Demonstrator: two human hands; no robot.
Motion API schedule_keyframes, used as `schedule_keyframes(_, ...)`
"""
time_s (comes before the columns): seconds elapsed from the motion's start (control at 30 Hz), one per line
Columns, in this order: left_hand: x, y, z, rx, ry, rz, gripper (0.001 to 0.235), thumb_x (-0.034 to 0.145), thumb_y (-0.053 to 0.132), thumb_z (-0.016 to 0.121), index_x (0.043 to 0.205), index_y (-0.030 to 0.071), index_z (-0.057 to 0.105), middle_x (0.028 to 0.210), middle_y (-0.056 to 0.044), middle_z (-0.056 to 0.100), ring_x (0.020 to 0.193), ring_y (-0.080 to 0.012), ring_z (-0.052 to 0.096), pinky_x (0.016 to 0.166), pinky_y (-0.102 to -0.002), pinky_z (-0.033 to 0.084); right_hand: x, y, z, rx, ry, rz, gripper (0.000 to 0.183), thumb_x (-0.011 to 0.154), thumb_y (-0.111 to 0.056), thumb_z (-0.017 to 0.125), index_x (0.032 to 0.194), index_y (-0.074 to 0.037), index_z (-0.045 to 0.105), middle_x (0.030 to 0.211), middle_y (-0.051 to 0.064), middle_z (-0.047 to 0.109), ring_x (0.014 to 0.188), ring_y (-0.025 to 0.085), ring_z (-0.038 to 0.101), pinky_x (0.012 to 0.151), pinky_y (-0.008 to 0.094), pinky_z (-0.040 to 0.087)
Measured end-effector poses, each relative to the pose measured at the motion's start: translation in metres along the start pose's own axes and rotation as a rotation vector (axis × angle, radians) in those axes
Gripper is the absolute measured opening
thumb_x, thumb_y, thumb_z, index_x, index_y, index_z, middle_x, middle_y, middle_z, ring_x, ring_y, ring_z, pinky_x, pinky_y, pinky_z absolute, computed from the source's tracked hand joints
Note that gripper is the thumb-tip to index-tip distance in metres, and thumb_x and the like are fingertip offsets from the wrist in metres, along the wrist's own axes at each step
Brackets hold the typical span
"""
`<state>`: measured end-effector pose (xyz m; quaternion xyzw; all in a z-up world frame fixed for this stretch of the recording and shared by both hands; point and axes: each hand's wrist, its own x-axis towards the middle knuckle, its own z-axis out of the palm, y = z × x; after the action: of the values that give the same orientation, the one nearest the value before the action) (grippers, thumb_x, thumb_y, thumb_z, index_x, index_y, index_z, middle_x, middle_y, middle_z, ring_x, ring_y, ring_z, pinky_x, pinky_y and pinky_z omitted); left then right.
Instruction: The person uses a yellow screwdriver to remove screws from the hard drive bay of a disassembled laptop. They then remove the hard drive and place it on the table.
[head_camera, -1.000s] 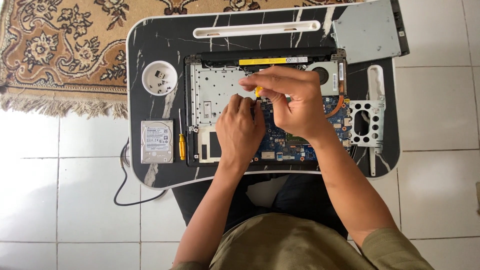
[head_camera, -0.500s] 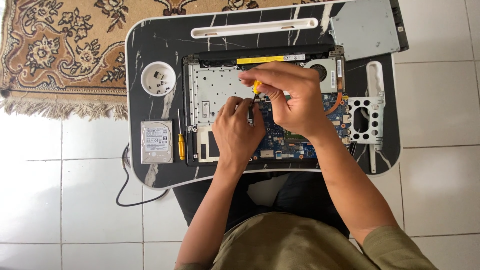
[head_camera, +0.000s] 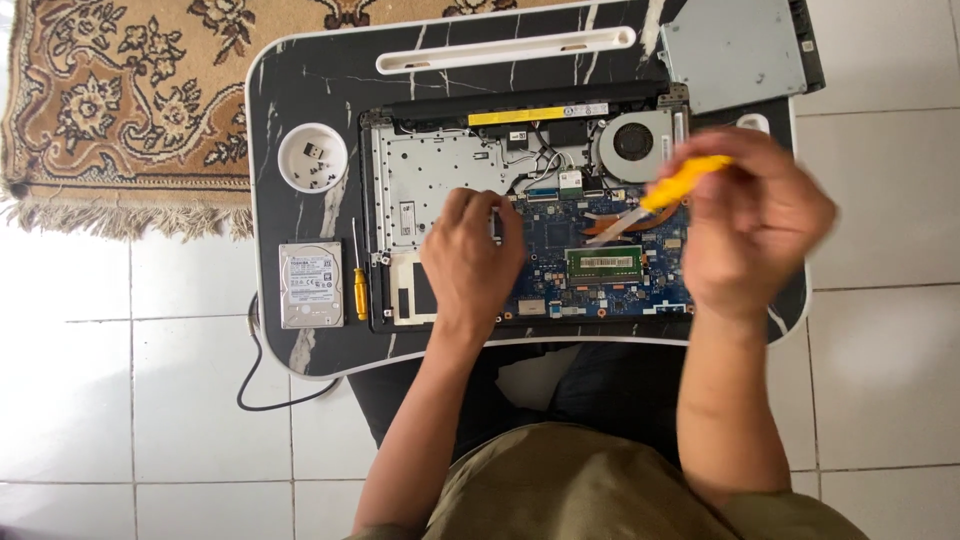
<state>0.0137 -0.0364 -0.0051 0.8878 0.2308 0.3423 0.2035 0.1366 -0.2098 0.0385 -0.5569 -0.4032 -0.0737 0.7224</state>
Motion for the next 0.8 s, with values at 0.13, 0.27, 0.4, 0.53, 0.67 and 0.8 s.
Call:
schedule_keyframes(0.13,0.028,-0.029,-0.025,-0.089,-0.041,-0.119,0.021,0.099,0.011,0.059,0.079,0.008,0.065,0.074,-0.003,0.067,0.047,-0.0103,0.056,0.039,-0.023,0.043,-0.026,-0.023,-0.032,0.019,0.213,0.365,0.03,0.11,-0.017,0.063,0.138,-0.005,0.059,0.119,0.013,0.066,0.092,0.019,0.065,0.073,0.032,0.062)
schedule_keyframes(0.27,0.061,-0.132,-0.049,0.213,0.054,-0.202,0.016,0.089,0.013,0.069,0.082,0.023,0.08,0.073,0.004,0.072,0.05,-0.0149,0.061,0.04,-0.031,0.044,-0.039,-0.034,-0.054,0.149,0.178,0.487,0.026,0.114,-0.009,0.057,0.139,-0.008,0.059,0.12,0.01,0.068,0.092,0.013,0.071,0.061,0.025,0.065)
schedule_keyframes(0.4,0.073,-0.195,-0.055,0.3,-0.1,-0.08,0.021,0.084,-0.002,0.064,0.07,0.009,0.076,0.066,-0.004,0.071,0.053,-0.0165,0.063,0.041,-0.028,0.047,-0.046,-0.036,-0.06,-0.111,0.135,0.593,0.024,0.111,-0.02,0.061,0.13,-0.004,0.06,0.11,0.014,0.066,0.071,0.009,0.058,0.045,0.016,0.04)
schedule_keyframes(0.53,0.072,-0.216,-0.047,0.334,-0.236,-0.16,0.031,0.064,-0.007,0.051,0.048,0.018,0.043,0.046,0.007,0.025,0.045,-0.0072,0.024,0.045,-0.024,0.019,-0.042,-0.043,-0.041,-0.32,0.044,0.602,0.02,0.114,-0.004,0.05,0.127,0.008,0.061,0.106,0.021,0.065,0.06,0.013,0.046,0.042,0.019,0.03)
schedule_keyframes(0.67,0.068,-0.217,-0.046,0.296,-0.191,-0.096,0.032,0.066,-0.009,0.052,0.048,0.017,0.049,0.043,0.007,0.034,0.039,-0.0048,0.031,0.044,-0.017,0.027,-0.043,-0.047,-0.04,-0.538,-0.012,0.525,0.027,0.119,-0.013,0.052,0.125,0.01,0.067,0.107,0.02,0.069,0.07,0.014,0.051,0.057,0.022,0.037)
schedule_keyframes(0.8,0.065,-0.185,-0.067,0.276,-0.196,-0.087,0.031,0.081,-0.003,0.066,0.055,0.013,0.062,0.051,0.002,0.053,0.047,-0.0102,0.049,0.061,-0.027,0.045,-0.049,-0.053,-0.047,-0.665,-0.069,0.509,0.028,0.118,-0.005,0.046,0.127,0.01,0.068,0.105,0.019,0.067,0.07,0.016,0.05,0.065,0.027,0.042)
